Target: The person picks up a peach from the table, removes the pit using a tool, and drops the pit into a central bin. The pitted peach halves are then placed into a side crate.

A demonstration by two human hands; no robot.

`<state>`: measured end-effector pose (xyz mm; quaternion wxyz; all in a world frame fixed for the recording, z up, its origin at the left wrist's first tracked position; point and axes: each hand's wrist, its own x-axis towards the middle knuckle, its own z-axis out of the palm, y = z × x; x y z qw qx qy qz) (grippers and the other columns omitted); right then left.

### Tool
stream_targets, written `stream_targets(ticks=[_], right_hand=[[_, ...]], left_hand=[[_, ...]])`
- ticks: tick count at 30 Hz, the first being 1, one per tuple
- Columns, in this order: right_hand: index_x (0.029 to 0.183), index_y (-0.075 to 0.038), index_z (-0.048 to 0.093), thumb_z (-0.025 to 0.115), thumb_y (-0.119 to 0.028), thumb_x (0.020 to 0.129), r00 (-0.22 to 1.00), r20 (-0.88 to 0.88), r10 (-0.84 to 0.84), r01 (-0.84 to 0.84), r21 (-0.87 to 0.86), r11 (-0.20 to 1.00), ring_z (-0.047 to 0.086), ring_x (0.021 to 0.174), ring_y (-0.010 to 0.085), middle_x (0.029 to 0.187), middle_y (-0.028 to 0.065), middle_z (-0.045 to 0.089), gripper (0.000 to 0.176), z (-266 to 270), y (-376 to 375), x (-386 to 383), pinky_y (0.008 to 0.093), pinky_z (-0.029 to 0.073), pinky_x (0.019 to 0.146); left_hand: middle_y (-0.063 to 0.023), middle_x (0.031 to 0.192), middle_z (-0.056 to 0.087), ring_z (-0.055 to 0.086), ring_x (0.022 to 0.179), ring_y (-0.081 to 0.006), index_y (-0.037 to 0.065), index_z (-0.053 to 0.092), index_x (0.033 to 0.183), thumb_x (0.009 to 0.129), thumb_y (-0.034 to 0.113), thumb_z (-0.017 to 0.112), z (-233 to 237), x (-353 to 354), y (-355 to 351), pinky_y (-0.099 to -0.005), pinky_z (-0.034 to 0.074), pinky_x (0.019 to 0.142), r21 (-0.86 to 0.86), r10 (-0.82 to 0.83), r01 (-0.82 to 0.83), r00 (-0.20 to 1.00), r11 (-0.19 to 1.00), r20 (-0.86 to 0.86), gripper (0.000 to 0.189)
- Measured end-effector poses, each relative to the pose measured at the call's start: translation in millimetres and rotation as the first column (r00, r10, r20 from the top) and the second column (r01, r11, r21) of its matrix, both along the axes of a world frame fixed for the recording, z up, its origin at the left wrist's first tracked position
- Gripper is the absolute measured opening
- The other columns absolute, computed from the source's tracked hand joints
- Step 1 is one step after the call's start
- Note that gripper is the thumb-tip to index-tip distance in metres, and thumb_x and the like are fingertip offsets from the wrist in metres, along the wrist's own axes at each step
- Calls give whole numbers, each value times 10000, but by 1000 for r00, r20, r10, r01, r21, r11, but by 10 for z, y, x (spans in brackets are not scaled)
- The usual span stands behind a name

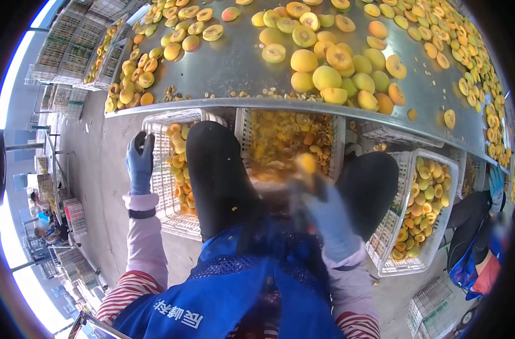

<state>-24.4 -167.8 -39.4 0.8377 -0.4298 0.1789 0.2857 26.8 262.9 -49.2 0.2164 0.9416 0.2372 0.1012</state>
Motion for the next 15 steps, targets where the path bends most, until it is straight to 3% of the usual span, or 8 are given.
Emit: stream_targets(ticks=[2, 5, 6, 8, 9, 10, 12, 15], right_hand=[[1243, -3, 475, 534, 30, 825, 985, 152, -78, 106, -181, 978, 602, 775, 113, 1016, 88, 607, 424, 245, -133, 330, 220, 504, 651], [1232, 6, 485, 619, -36, 820, 973, 231, -14, 86, -305, 948, 556, 773, 83, 983, 79, 598, 436, 45, -634, 848, 206, 471, 660], [1227, 14, 491, 648, -63, 816, 940, 340, 13, 149, -445, 883, 551, 780, 78, 987, 75, 595, 446, -17, -792, 1049, 206, 469, 660], [1224, 29, 497, 700, -110, 803, 799, 589, 118, 402, -671, 623, 547, 789, 76, 1000, 70, 587, 487, -146, -1054, 1467, 211, 468, 653], [1233, 39, 496, 707, -121, 796, 831, 550, 86, 471, -778, 416, 560, 774, 91, 970, 46, 606, 510, -105, -1176, 1657, 237, 478, 665], [1226, 46, 504, 687, -222, 810, 928, 371, 38, 324, -853, 409, 614, 734, 169, 898, 80, 655, 528, -136, -1469, 1867, 299, 495, 692], [1206, 20, 531, 643, -364, 819, 915, 363, 175, 365, -931, 23, 638, 728, 259, 833, 148, 666, 557, -448, -2067, 2233, 355, 489, 694], [1171, -8, 558, 597, -432, 821, 962, 105, 251, 187, -926, -328, 634, 736, 333, 841, 207, 645, 551, -710, -2509, 2582, 394, 480, 679]], left_hand=[[-151, 1005, 617, 631, 814, -231, 27, 605, 1131, 842, 284, 673, 29, 384, -253, -326, 504, 731, -265, -92, 115, 991, 957, 98, 392], [-127, 948, 627, 624, 724, -220, 37, 625, 1096, 803, 228, 710, 145, 1097, -966, -317, 499, 675, -191, -385, 407, 912, 894, 142, 360], [-126, 961, 625, 626, 740, -229, 48, 628, 1094, 802, 231, 708, 170, 1361, -1212, -323, 499, 684, -172, -469, 496, 866, 851, 176, 354], [-125, 987, 621, 631, 773, -248, 71, 633, 1090, 798, 239, 705, 209, 1866, -1625, -334, 499, 704, -112, -612, 647, 755, 754, 236, 344], [-119, 1037, 614, 629, 852, -267, 103, 632, 1098, 807, 283, 685, 200, 2149, -1777, -353, 496, 754, -79, -656, 682, 724, 727, 211, 347], [-119, 1063, 608, 616, 903, -278, 111, 623, 1116, 808, 311, 678, 177, 2424, -1904, -367, 489, 784, -34, -675, 697, 704, 716, 222, 371], [-118, 1117, 596, 589, 1006, -301, 126, 603, 1150, 811, 366, 663, 78, 2966, -2089, -397, 475, 844, 56, -706, 715, 670, 697, 229, 420], [-122, 1230, 546, 511, 1145, -336, 193, 556, 1239, 809, 495, 616, -370, 3847, -2068, -431, 429, 949, 349, -699, 626, 701, 697, 139, 529]])
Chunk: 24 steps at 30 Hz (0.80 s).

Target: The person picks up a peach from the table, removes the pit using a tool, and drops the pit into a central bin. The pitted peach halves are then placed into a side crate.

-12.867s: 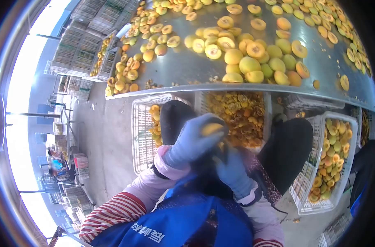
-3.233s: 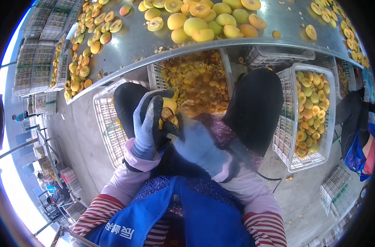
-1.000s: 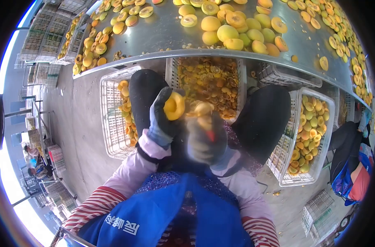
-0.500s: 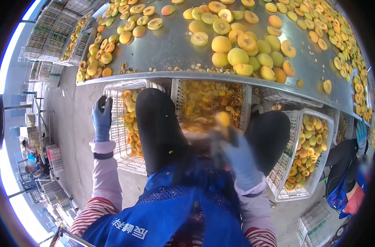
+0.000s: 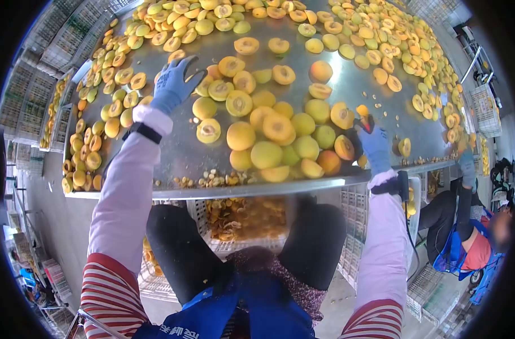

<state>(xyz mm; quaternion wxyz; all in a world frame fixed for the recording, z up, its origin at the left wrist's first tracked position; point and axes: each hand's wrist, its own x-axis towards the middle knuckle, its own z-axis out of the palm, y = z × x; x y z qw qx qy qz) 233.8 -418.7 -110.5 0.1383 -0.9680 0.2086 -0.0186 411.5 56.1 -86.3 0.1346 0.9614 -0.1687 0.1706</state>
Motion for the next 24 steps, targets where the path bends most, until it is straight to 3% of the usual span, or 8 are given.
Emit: stream_targets(ticks=[3, 5, 11, 15, 18, 19, 20, 24], right_hand=[[1164, -23, 562, 579, -432, 831, 996, 64, -66, 52, 191, 980, 640, 757, 308, 828, 199, 648, 528, -178, 140, 344, 396, 481, 678], [1167, -31, 555, 626, -312, 832, 945, 321, -65, -156, 616, 772, 611, 737, 186, 865, 87, 646, 443, -229, 481, 608, 317, 491, 638], [1083, -15, 594, 708, -381, 752, 940, 86, 330, -340, 318, 885, 636, 835, 401, 874, 218, 659, 507, -234, 1528, 1089, 430, 494, 759], [1135, -24, 560, 713, -299, 769, 838, 184, 513, -515, 575, 636, 660, 831, 302, 1016, 173, 655, 483, 184, 1747, 818, 387, 506, 727], [1158, -40, 547, 696, -224, 803, 884, 16, 468, -269, 836, 479, 647, 804, 184, 1015, 107, 645, 426, 726, 1843, 494, 307, 508, 638], [1165, -45, 544, 689, -198, 814, 896, -72, 437, -130, 900, 415, 638, 791, 142, 1001, 82, 640, 409, 867, 1889, 342, 276, 505, 605], [1177, -62, 532, 677, -192, 844, 938, 112, 327, -135, 990, 49, 596, 719, 87, 887, 37, 608, 387, 737, 1912, 136, 201, 452, 513], [1225, -27, 478, 669, -228, 843, 873, 40, 487, 195, 885, -423, 597, 673, 139, 874, 62, 608, 472, 862, 2176, -554, 208, 452, 507]], left_hand=[[-123, 1319, 485, 432, 1235, -357, 262, 513, 1298, 796, 605, 560, -548, 622, 42, -447, 368, 1025, -257, -36, -81, 906, 963, -421, 610], [-114, 1335, 474, 429, 1248, -338, 298, 485, 1327, 792, 647, 529, -588, 645, 25, -425, 354, 1044, -48, -81, 67, 899, 997, -430, 640], [-96, 1234, 527, 519, 1151, -319, 245, 552, 1214, 796, 500, 606, -182, -114, -76, -409, 423, 963, -56, -206, 204, 855, 977, -476, 492], [-91, 1047, 615, 566, 1063, -338, 185, 572, 1152, 767, 425, 661, 159, -783, 481, -404, 476, 862, 56, -116, 160, 880, 986, -460, 462], [-90, 971, 640, 608, 933, -322, 121, 603, 1102, 782, 345, 675, 432, -1083, 711, -393, 484, 808, 63, 24, 8, 873, 998, -488, 397], [-92, 962, 639, 620, 887, -303, 108, 610, 1098, 784, 302, 686, 488, -1186, 682, -378, 491, 782, 25, 9, 0, 939, 1000, -345, 376], [-94, 954, 638, 631, 842, -283, 96, 616, 1093, 786, 259, 696, 576, -1299, 630, -364, 498, 755, -11, 0, -2, 982, 1000, -190, 356], [-57, 970, 630, 578, 829, -84, 63, 566, 1217, 754, -1, 703, 834, -2039, -113, -239, 484, 707, -747, -425, -24, 810, 665, -404, 488]])
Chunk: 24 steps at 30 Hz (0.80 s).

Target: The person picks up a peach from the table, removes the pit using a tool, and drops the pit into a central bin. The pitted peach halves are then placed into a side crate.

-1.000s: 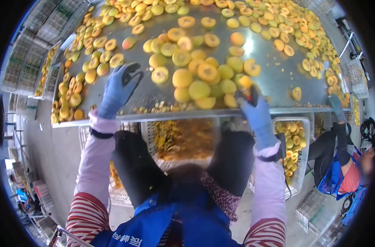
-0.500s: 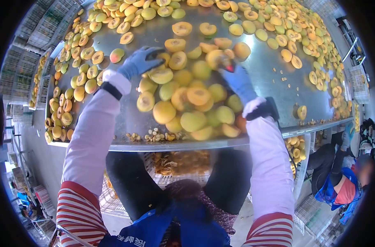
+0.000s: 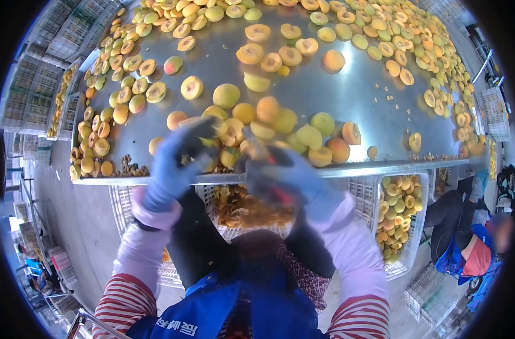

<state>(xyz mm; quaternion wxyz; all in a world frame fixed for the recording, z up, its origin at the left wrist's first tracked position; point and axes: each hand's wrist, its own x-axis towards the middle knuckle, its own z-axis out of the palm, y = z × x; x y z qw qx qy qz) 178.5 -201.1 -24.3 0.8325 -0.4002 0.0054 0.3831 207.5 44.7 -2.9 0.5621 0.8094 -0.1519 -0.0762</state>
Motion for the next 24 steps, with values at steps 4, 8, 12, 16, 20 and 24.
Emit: stream_targets(ticks=[4, 8, 12, 16, 20, 24], right_hand=[[1150, -38, 505, 638, -199, 859, 959, -265, -98, 132, 113, 985, 609, 661, 166, 873, 83, 609, 359, -290, 232, -778, 260, 481, 524], [1123, -62, 517, 616, -186, 886, 879, -323, -352, 350, -66, 934, 605, 683, 160, 852, 69, 605, 285, -343, 390, -1461, 286, 504, 571], [1219, -61, 481, 638, -252, 878, 863, -285, -417, 397, -128, 909, 606, 723, 183, 903, 79, 607, 421, -613, 580, -1931, 311, 499, 622], [1290, -64, 422, 612, -219, 899, 888, -289, -358, 408, 134, 903, 590, 741, 187, 927, 88, 592, 462, -597, 706, -1954, 306, 479, 639], [1304, -50, 412, 586, -231, 915, 865, -223, -449, 462, 6, 887, 577, 716, 183, 881, 92, 584, 463, -562, 517, -1778, 308, 473, 630], [1222, -71, 456, 565, -159, 922, 774, -307, -554, 586, 16, 810, 573, 638, 149, 878, 52, 580, 331, -455, 357, -1581, 266, 459, 500]], left_hand=[[-109, 1084, 630, 630, 960, -223, 51, 580, 1166, 793, 62, 662, -283, -551, -312, -322, 496, 836, -91, -156, 145, 979, 985, -132, 382], [-121, 931, 666, 653, 884, -273, 92, 631, 1053, 782, 259, 708, -180, -623, -79, -358, 512, 766, 324, -172, 203, 978, 924, -122, 328], [-129, 904, 658, 644, 895, -279, 86, 598, 1048, 786, 322, 701, -197, -40, -213, -392, 500, 758, 490, 71, -191, 965, 851, 252, 368], [-153, 1065, 610, 588, 1042, -307, 93, 555, 1148, 766, 466, 673, -451, 795, -721, -420, 471, 855, 690, 54, -251, 954, 679, 294, 546], [-170, 1145, 577, 554, 1103, -327, 106, 550, 1186, 748, 458, 689, -772, 1340, -920, -403, 463, 897, 731, -25, -101, 987, 675, 159, 579], [-134, 1100, 578, 571, 1050, -324, 137, 563, 1175, 742, 365, 705, -697, 1171, -759, -405, 474, 857, 697, -122, -112, 953, 708, 277, 509]])
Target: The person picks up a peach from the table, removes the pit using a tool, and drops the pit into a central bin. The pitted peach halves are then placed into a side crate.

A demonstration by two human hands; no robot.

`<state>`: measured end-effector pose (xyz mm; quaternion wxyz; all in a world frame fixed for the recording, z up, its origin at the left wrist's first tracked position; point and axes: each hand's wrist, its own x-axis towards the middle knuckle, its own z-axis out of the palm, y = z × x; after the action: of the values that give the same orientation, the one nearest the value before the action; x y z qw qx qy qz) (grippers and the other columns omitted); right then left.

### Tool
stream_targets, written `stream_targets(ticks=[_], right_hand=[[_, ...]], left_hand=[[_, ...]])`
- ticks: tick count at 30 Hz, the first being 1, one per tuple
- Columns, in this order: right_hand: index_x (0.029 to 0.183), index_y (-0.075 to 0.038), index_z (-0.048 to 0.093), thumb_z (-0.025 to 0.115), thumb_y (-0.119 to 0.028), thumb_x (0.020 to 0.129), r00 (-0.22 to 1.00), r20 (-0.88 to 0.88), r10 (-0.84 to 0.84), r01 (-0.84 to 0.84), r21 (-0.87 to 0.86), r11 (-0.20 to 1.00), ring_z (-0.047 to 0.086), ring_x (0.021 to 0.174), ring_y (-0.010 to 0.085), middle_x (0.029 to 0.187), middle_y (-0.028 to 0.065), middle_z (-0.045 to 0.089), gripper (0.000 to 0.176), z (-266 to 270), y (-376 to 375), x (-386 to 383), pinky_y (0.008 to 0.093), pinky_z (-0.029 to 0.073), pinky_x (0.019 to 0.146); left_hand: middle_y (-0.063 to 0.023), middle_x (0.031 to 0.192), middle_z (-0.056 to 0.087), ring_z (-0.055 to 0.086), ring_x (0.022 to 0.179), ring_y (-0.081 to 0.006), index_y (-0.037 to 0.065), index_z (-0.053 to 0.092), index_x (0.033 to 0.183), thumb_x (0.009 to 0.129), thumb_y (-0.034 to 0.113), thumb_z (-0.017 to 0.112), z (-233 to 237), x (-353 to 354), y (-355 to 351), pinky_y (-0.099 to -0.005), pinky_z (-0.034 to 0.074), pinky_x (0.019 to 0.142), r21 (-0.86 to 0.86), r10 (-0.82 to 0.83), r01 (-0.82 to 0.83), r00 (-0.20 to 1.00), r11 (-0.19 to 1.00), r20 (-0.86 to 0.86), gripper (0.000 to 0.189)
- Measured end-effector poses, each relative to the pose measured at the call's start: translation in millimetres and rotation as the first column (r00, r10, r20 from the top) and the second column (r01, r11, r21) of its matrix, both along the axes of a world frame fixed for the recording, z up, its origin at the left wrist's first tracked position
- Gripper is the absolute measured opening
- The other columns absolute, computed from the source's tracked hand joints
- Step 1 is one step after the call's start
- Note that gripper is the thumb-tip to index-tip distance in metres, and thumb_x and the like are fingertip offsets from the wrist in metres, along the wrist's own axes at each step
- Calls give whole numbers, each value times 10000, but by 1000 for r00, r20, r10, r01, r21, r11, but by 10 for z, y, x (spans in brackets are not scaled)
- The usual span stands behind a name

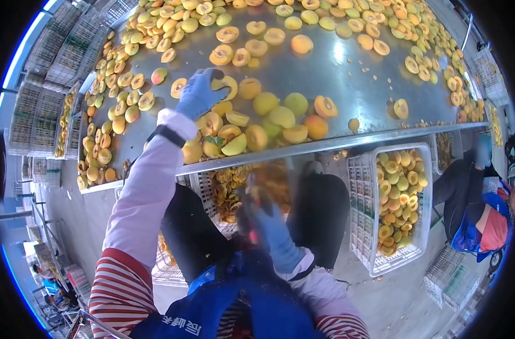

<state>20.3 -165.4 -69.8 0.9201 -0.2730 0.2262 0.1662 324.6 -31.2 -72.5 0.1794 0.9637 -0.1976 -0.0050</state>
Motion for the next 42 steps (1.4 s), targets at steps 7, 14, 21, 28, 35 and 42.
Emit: stream_targets(ticks=[7, 14, 21, 28, 35, 42], right_hand=[[1156, -54, 545, 593, -222, 919, 993, -14, -116, 111, -189, 976, 557, 608, 74, 832, 28, 598, 294, 125, -37, 249, 207, 432, 462], [1165, -17, 545, 576, -286, 923, 999, 2, -46, 46, -130, 990, 572, 592, 151, 778, 58, 611, 362, -213, 243, 88, 265, 465, 514], [1147, -48, 528, 562, -205, 929, 994, -38, -101, 96, -100, 990, 581, 628, 159, 791, 58, 606, 271, -51, 40, 299, 275, 477, 542], [1120, -33, 550, 596, -302, 910, 992, -31, -119, 114, -125, 986, 560, 582, 145, 753, 46, 593, 344, -30, 67, 323, 262, 463, 513], [1145, -35, 545, 590, -300, 919, 995, -30, -99, 97, -34, 995, 579, 603, 147, 788, 51, 612, 351, -141, 99, 317, 266, 483, 536], [1228, -16, 505, 558, -145, 926, 997, -28, -77, 78, 31, 996, 633, 791, 145, 961, 57, 619, 333, -179, 81, 287, 253, 525, 655]], left_hand=[[-137, 1146, 559, 587, 1006, -322, 125, 559, 1189, 754, 407, 707, 294, -732, 176, -407, 494, 813, -39, 11, -9, 998, 999, 62, 539], [-148, 1176, 577, 564, 1088, -326, 166, 507, 1270, 715, 466, 712, 170, -399, -229, -421, 458, 903, 159, -1, 12, 998, 987, -69, 663], [-148, 963, 643, 612, 963, -311, 148, 599, 1103, 750, 274, 652, -44, -138, -208, -406, 484, 815, -29, -76, 74, 995, 997, -66, 379], [-183, 1213, 538, 579, 1074, -323, 170, 450, 1336, 721, 506, 706, 172, -255, -385, -397, 470, 896, -61, -103, 98, 991, 993, -89, 747], [-148, 1319, 404, 542, 1136, -334, 322, 431, 1339, 724, 459, 681, 128, -38, -1178, -454, 473, 901, 261, -280, 348, 923, 900, -264, 678], [-122, 1242, 483, 567, 1090, -340, 203, 462, 1302, 706, 455, 703, 281, -139, -1296, -453, 479, 859, 279, -446, 433, 895, 857, -18, 691]])
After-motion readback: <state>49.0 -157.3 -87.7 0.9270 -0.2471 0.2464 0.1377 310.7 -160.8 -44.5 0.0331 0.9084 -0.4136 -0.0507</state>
